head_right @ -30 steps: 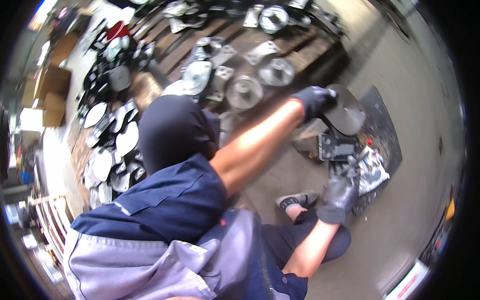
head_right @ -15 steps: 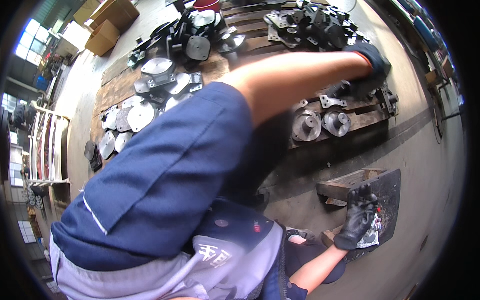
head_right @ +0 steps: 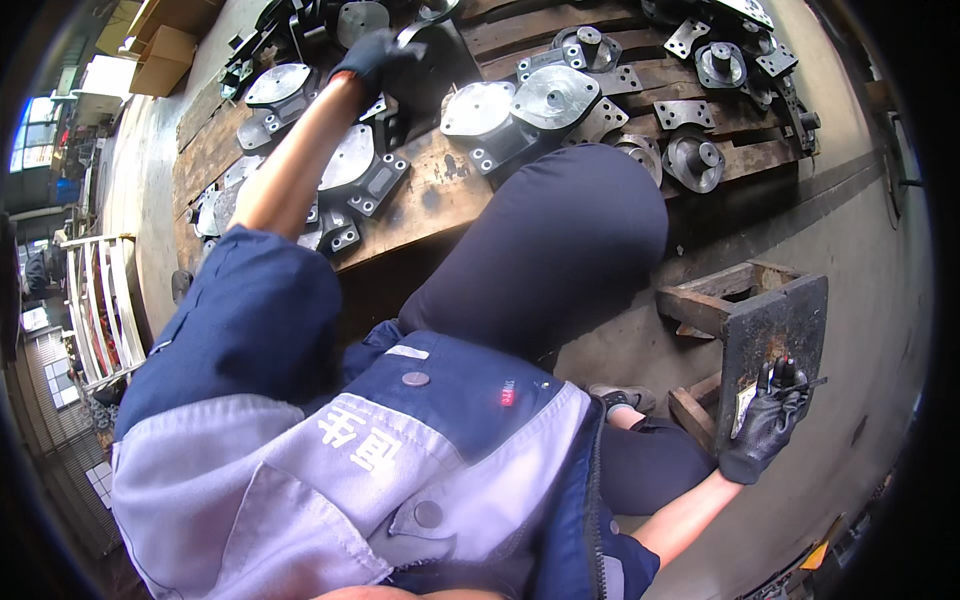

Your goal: The person sits on the floor and repeatedly picks up metal parts from a wooden pallet, scrapes them with a handheld tool, and places them back. The person handles multiple similar metal components one at a time throughout the clip.

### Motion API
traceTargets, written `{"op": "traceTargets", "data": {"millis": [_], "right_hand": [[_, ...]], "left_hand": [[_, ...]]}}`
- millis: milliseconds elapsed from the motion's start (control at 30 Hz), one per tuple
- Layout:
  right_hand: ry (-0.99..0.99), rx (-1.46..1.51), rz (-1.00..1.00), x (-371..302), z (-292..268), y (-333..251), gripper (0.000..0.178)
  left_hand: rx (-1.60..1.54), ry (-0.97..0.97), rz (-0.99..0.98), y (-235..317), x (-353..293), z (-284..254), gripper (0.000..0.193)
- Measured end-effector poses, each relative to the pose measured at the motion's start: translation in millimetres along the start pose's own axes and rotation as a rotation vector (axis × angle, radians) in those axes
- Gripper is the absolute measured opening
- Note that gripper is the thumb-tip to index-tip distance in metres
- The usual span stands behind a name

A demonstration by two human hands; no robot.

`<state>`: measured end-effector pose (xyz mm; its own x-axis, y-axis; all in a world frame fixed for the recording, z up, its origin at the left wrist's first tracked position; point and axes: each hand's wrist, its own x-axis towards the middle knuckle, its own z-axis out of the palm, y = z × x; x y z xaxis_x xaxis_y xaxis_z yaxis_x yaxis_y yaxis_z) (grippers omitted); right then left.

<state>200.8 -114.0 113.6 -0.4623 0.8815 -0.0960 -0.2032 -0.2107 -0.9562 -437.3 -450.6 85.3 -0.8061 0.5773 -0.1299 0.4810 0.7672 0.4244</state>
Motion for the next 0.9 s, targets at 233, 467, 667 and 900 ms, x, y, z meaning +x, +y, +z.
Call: {"op": "traceTargets", "data": {"millis": [233, 467, 667, 900], "right_hand": [[0.01, 0.039, 0.121, 17, -14, 20, 0.031], [0.005, -0.065, 0.119, 25, -16, 27, 0.033], [0.072, -0.33, 0.102, 23, -9, 26, 0.032], [-0.044, 0.006, 0.138, 18, -20, 28, 0.033]], "left_hand": [[-0.959, -0.261, -0.236, -73, -92, 40, 0.03], [-0.789, -0.162, -0.4, -62, -126, 49, 0.019], [-0.465, -0.12, -0.201, -55, -133, 56, 0.023], [-0.624, -0.378, -0.213, -58, -97, 57, 0.027]]}}
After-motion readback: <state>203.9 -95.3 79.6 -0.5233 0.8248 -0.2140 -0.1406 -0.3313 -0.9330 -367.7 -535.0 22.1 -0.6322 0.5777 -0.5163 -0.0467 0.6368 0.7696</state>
